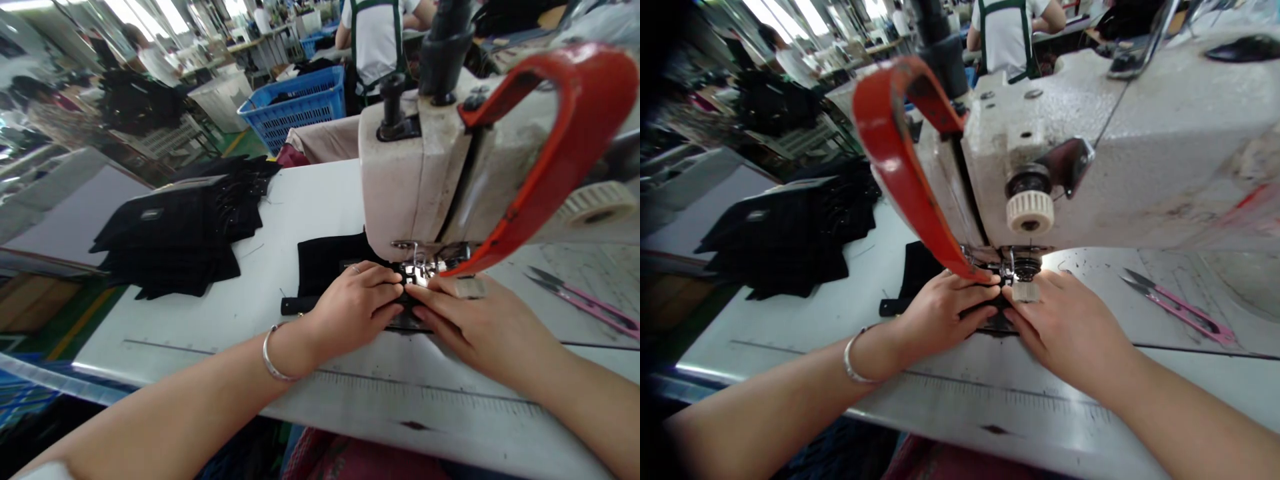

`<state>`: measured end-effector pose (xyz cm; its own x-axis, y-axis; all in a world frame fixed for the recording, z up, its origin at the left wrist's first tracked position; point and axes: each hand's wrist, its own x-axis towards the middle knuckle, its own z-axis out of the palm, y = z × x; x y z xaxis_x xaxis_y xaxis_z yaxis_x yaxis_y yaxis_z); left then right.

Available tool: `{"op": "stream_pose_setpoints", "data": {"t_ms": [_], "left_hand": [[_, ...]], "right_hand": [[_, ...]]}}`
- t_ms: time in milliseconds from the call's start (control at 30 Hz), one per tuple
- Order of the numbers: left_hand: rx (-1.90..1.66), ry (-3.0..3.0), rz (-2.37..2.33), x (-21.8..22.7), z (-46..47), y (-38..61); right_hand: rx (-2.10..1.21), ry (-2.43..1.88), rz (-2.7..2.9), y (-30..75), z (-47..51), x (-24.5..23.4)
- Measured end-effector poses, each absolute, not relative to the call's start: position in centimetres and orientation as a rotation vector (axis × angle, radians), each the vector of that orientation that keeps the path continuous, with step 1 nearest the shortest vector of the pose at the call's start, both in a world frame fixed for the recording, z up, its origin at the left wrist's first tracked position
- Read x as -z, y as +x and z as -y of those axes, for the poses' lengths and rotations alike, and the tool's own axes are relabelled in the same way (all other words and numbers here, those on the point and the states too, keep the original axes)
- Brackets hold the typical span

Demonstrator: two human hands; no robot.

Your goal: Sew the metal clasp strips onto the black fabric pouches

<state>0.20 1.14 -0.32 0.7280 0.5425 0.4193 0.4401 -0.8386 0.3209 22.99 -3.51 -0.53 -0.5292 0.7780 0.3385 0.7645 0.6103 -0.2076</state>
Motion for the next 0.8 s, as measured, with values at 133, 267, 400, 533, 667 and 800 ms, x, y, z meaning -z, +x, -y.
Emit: {"op": "stream_pose_setpoints", "data": {"t_ms": [133, 267, 400, 533, 667, 800], "left_hand": [[-0.752, 2.714, -0.769, 0.5, -2.2, 0.1], [-0.754, 2.727, -0.742, 0.7, -2.7, 0.1], [-0.741, 2.733, -0.652, 1.2, -4.1, -0.7], [-0.701, 2.819, -0.406, 1.1, -6.7, -2.1], [-0.655, 3.007, -0.243, 0.3, -7.5, -2.4], [-0.719, 3.067, -0.298, -0.1, -6.4, -1.3]], "right_hand": [[-0.046, -1.219, 2.440, 23.0, 3.2, 0.6], [-0.075, -1.190, 2.415, 23.1, 3.3, 0.6], [-0.013, -1.208, 2.265, 23.5, 3.3, 0.4], [0.105, -1.342, 2.264, 23.9, 3.0, 0.2], [0.142, -1.359, 2.341, 24.0, 3.0, 0.4], [0.077, -1.297, 2.322, 23.3, 2.7, 1.0]]}}
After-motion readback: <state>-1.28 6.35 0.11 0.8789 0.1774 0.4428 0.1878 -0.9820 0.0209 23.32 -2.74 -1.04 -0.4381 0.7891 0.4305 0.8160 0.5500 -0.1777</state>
